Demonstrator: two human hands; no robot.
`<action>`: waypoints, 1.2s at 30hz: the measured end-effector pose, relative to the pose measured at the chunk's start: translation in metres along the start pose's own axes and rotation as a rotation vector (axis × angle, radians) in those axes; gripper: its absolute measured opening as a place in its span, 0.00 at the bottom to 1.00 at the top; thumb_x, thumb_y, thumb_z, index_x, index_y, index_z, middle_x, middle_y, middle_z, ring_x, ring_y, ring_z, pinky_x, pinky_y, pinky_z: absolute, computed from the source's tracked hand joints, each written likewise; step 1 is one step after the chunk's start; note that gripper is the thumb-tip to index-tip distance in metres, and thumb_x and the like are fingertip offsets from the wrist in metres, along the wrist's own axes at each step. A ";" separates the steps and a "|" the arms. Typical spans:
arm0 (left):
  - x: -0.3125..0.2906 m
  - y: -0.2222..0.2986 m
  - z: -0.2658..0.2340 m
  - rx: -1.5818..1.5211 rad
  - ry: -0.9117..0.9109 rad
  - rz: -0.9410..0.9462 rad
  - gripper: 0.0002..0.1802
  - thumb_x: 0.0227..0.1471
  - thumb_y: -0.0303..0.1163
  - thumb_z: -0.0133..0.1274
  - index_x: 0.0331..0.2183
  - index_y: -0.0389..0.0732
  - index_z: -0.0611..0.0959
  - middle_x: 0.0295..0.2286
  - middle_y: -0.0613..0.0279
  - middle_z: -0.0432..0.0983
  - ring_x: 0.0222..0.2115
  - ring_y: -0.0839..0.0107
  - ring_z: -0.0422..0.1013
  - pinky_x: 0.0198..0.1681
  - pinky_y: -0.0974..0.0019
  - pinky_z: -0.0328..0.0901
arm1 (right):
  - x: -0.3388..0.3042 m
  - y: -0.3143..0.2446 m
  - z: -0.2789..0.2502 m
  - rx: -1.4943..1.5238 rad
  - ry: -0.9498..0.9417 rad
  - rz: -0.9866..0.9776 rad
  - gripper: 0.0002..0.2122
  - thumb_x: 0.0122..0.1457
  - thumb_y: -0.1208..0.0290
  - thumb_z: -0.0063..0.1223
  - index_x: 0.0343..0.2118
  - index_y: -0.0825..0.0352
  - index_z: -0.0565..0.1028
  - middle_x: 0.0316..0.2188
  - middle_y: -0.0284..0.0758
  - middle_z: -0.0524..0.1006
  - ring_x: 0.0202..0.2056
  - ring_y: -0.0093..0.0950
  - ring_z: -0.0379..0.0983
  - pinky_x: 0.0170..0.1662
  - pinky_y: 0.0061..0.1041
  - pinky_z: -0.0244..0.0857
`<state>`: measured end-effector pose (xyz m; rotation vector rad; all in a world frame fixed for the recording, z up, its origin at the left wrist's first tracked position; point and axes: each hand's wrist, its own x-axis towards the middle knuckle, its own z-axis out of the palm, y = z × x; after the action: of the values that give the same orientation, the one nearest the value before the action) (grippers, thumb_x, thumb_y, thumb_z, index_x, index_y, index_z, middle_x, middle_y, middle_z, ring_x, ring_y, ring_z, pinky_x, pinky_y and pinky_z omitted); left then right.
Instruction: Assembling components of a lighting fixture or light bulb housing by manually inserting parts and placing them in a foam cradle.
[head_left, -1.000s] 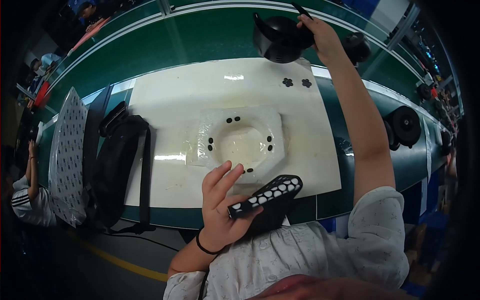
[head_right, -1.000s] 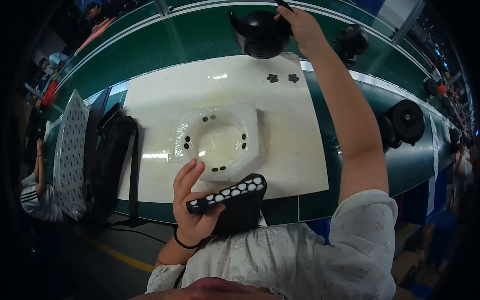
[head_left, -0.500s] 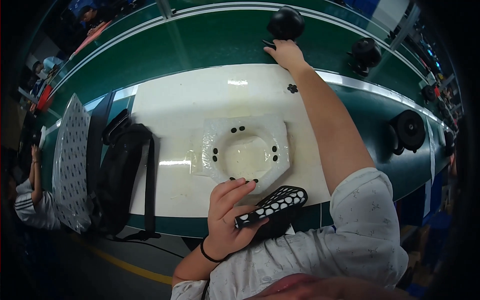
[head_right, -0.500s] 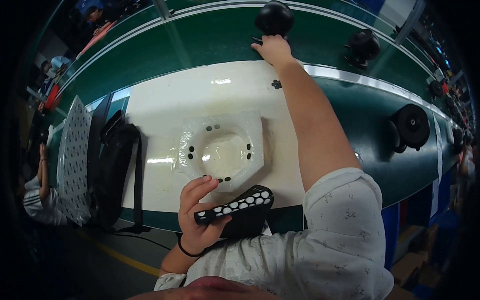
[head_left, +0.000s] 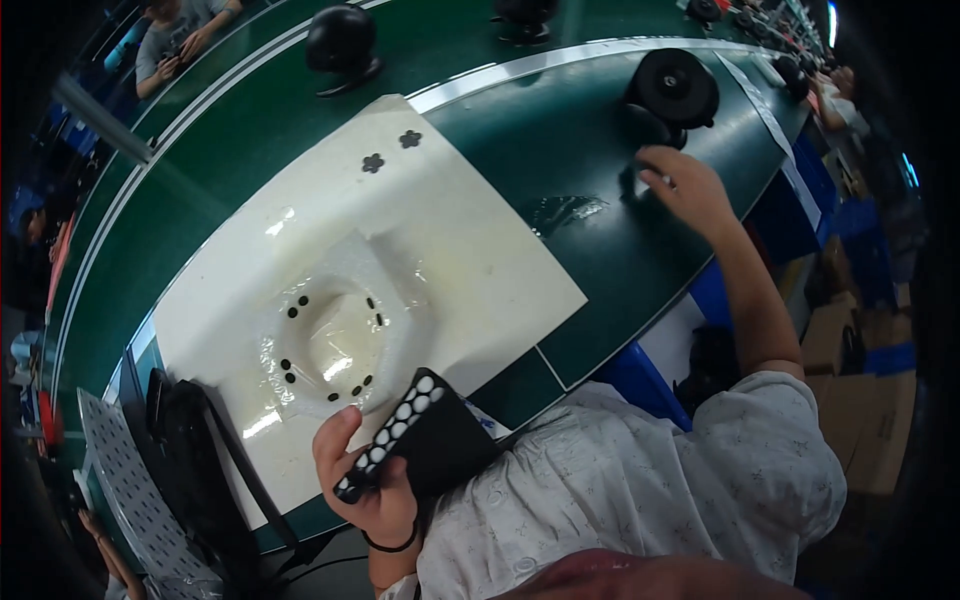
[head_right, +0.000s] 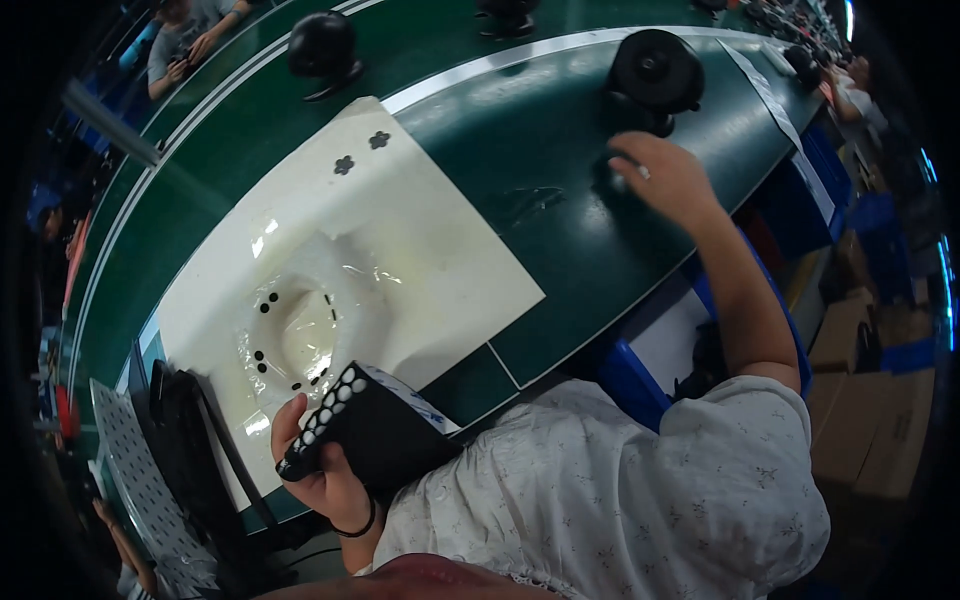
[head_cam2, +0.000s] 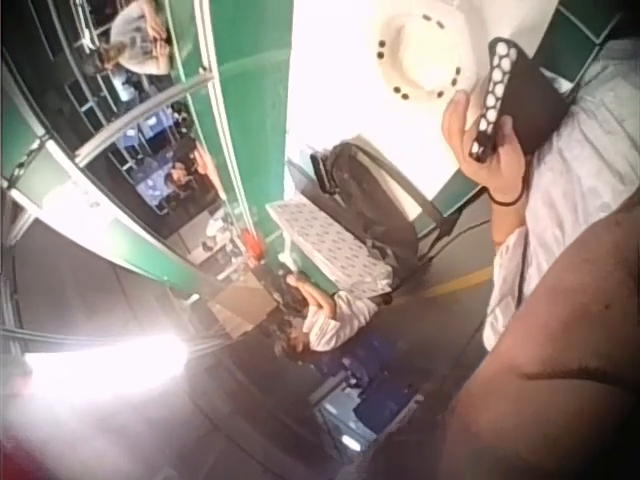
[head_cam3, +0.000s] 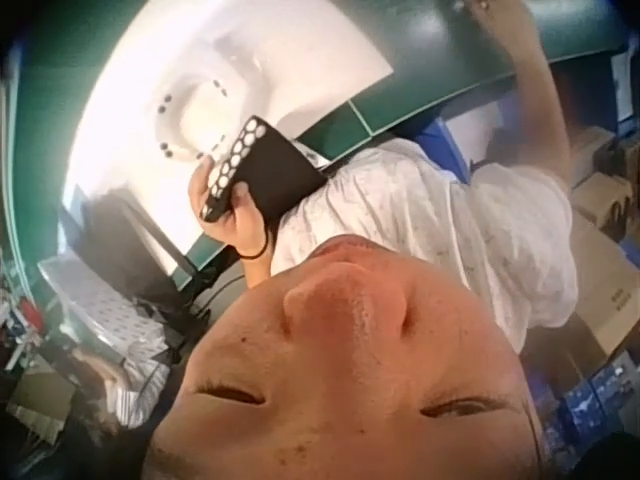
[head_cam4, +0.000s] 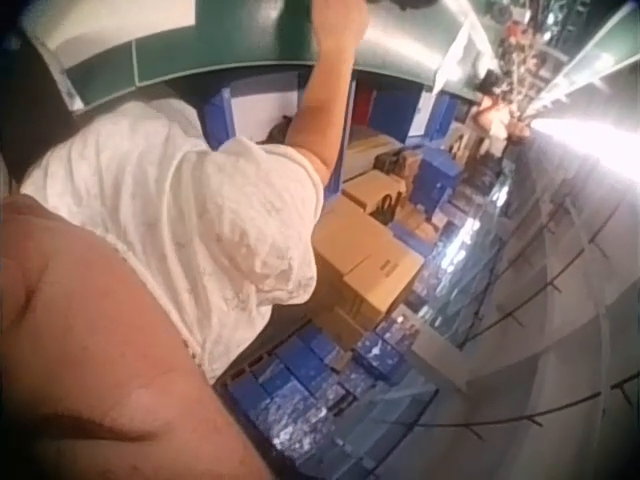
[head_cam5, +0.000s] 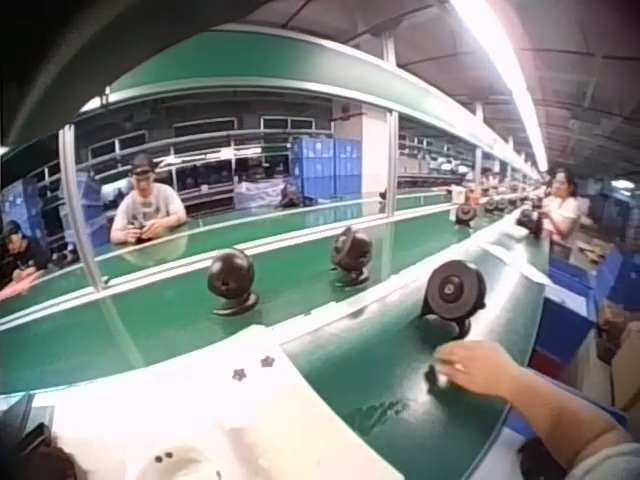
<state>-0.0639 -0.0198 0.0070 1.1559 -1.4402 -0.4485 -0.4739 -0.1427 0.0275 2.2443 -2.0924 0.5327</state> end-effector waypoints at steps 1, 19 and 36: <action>0.000 0.000 0.000 -0.006 -0.012 0.002 0.14 0.41 0.35 0.55 0.26 0.34 0.73 0.38 0.50 0.69 0.40 0.55 0.65 0.44 0.58 0.57 | -0.005 0.019 -0.001 -0.107 0.020 0.025 0.16 0.53 0.57 0.45 0.39 0.63 0.71 0.45 0.35 0.68 0.44 0.34 0.66 0.45 0.30 0.61; 0.001 0.005 -0.006 -0.166 -0.197 0.237 0.16 0.30 0.23 0.61 0.26 0.34 0.73 0.28 0.52 0.74 0.27 0.61 0.72 0.30 0.67 0.66 | 0.061 -0.139 -0.020 1.218 -0.056 -0.227 0.15 0.59 0.62 0.37 0.42 0.69 0.65 0.19 0.26 0.70 0.14 0.10 0.60 0.13 0.08 0.49; -0.014 0.017 -0.017 -0.483 0.104 -0.343 0.13 0.42 0.28 0.58 0.31 0.32 0.74 0.25 0.63 0.71 0.25 0.79 0.66 0.29 0.77 0.60 | 0.036 -0.258 0.026 1.306 -0.478 -0.308 0.20 0.56 0.56 0.43 0.45 0.66 0.62 0.30 0.30 0.67 0.28 0.13 0.62 0.30 0.12 0.54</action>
<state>-0.0572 0.0055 0.0179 1.0090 -0.9683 -0.9072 -0.2153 -0.1588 0.0668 3.5109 -1.5732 1.9056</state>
